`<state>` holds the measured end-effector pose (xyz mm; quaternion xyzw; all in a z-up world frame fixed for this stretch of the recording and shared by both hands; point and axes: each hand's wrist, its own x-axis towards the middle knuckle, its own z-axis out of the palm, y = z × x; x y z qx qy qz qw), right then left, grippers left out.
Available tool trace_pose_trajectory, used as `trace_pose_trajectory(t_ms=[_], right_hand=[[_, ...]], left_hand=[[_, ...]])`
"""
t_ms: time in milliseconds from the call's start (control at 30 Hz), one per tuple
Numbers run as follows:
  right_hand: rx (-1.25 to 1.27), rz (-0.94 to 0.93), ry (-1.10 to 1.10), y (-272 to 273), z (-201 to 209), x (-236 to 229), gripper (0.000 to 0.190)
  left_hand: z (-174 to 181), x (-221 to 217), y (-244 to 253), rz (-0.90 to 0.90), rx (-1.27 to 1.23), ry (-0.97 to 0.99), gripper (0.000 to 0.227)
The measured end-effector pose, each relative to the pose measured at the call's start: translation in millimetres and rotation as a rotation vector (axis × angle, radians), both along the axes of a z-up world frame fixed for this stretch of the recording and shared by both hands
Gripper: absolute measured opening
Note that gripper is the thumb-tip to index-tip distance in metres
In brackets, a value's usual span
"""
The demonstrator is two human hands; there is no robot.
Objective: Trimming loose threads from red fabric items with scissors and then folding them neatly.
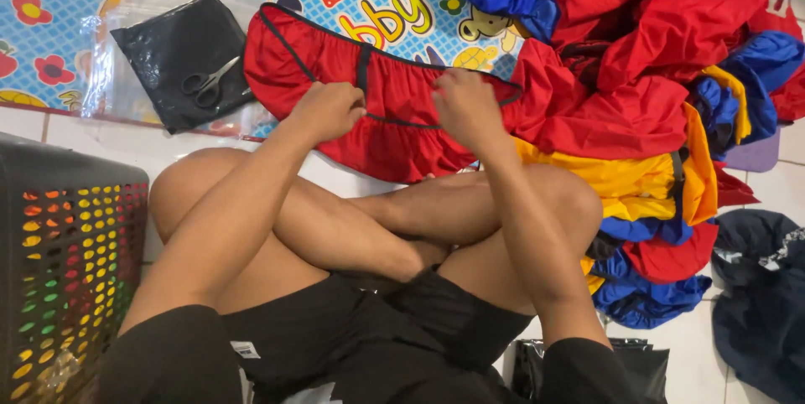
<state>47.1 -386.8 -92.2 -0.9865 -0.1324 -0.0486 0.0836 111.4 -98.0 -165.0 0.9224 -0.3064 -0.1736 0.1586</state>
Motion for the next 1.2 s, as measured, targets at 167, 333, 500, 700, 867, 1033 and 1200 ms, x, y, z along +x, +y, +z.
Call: trace_pose_trajectory(t_ms=[167, 333, 500, 700, 867, 1033, 1200], right_hand=[[0.067, 0.197, 0.24, 70, -40, 15, 0.027], [0.056, 0.242, 0.082, 55, -87, 35, 0.021], [0.187, 0.014, -0.138, 60, -103, 65, 0.037], [0.201, -0.042, 0.055, 48, -116, 74, 0.022], [0.528, -0.191, 0.371, 43, -128, 88, 0.025], [0.752, -0.184, 0.471, 52, -69, 65, 0.026], [0.657, -0.015, 0.136, 42, -57, 59, 0.016]], left_hand=[[6, 1, -8, -0.045, 0.158, -0.014, 0.03], [-6, 2, -13, -0.096, 0.239, 0.025, 0.034], [10, 6, -12, -0.037, 0.091, 0.158, 0.027], [50, 15, -8, -0.015, -0.033, 0.262, 0.018], [67, 14, -1, 0.022, -0.083, 0.204, 0.015], [71, 0, 0, 0.062, -0.18, 0.259, 0.017], [99, -5, 7, 0.081, -0.239, 0.16, 0.009]])
